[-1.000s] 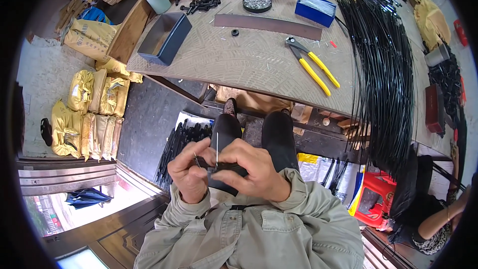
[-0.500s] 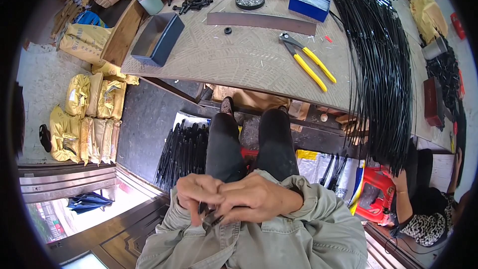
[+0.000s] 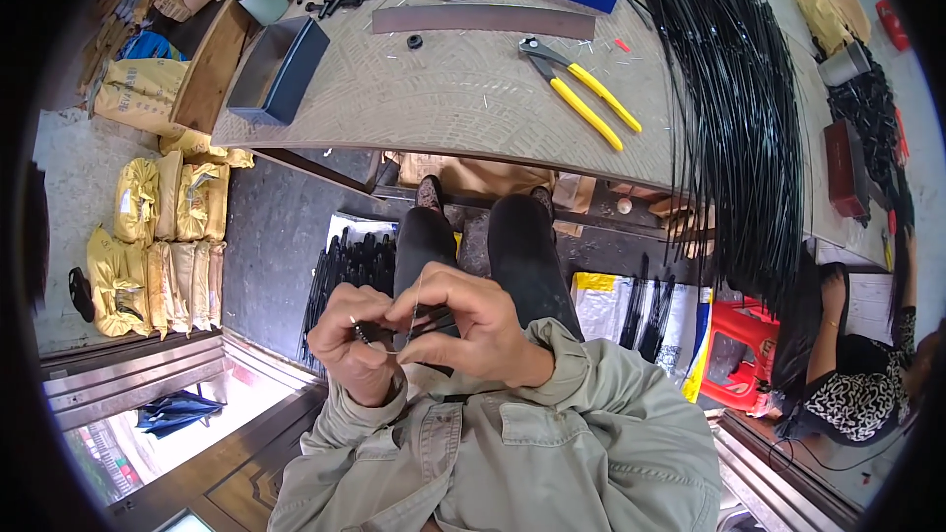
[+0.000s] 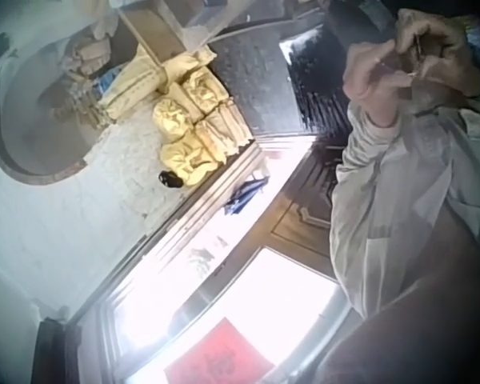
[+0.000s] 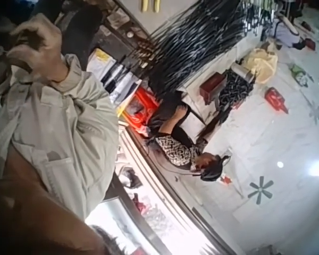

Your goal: Assembling electrical cables by attaching connectors and using a wire-cutting tool.

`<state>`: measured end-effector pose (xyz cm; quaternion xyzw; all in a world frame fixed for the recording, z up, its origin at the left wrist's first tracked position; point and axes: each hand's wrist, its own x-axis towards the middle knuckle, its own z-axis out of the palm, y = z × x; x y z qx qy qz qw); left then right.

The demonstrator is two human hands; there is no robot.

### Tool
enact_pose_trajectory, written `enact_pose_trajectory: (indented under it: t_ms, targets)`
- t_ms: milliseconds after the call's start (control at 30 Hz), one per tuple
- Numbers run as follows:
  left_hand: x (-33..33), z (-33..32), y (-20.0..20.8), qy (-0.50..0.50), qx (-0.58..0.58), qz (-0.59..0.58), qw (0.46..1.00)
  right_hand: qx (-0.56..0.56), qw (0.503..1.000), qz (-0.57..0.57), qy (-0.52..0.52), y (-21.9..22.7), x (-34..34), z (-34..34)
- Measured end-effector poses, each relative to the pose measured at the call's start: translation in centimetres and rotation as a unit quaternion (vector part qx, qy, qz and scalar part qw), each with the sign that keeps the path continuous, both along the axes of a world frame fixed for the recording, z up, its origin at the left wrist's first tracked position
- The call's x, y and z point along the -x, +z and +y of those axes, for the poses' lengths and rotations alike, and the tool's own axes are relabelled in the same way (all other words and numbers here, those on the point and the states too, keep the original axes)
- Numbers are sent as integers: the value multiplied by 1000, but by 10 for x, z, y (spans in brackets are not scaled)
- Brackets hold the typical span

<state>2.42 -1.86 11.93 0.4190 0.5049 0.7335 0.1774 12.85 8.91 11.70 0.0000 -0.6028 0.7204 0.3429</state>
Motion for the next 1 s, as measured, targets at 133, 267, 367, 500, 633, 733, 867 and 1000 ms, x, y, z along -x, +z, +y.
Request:
enact_pose_trajectory:
  t_ms: [133, 267, 367, 500, 633, 733, 867, 1000]
  targets:
    - [-1, -2, -1, 3, 36, 33, 999, 102, 995, 0, 11, 0, 3, -1]
    - [-12, -5, 9, 88, 119, 189, 971, 118, 993, 2, 16, 0, 4, -3]
    - [-16, -3, 11, 95, 116, 230, 962, 62, 997, 9, -35, -6, 4, -7]
    - [-12, 0, 15, 84, 108, 233, 963, 59, 998, -10, -31, 0, 6, -3]
    - [-2, -2, 17, 50, 111, 198, 973, 166, 986, -6, -15, 5, 16, -3]
    - [-4, -3, 14, 49, 87, 181, 979, 194, 980, 24, -25, 3, 16, -7]
    - [0, 4, 18, 51, 53, 105, 992, 211, 977, 28, -10, 6, 18, -6]
    - [14, 3, 14, -20, 74, -66, 995, 104, 981, -94, 132, 25, 28, 41]
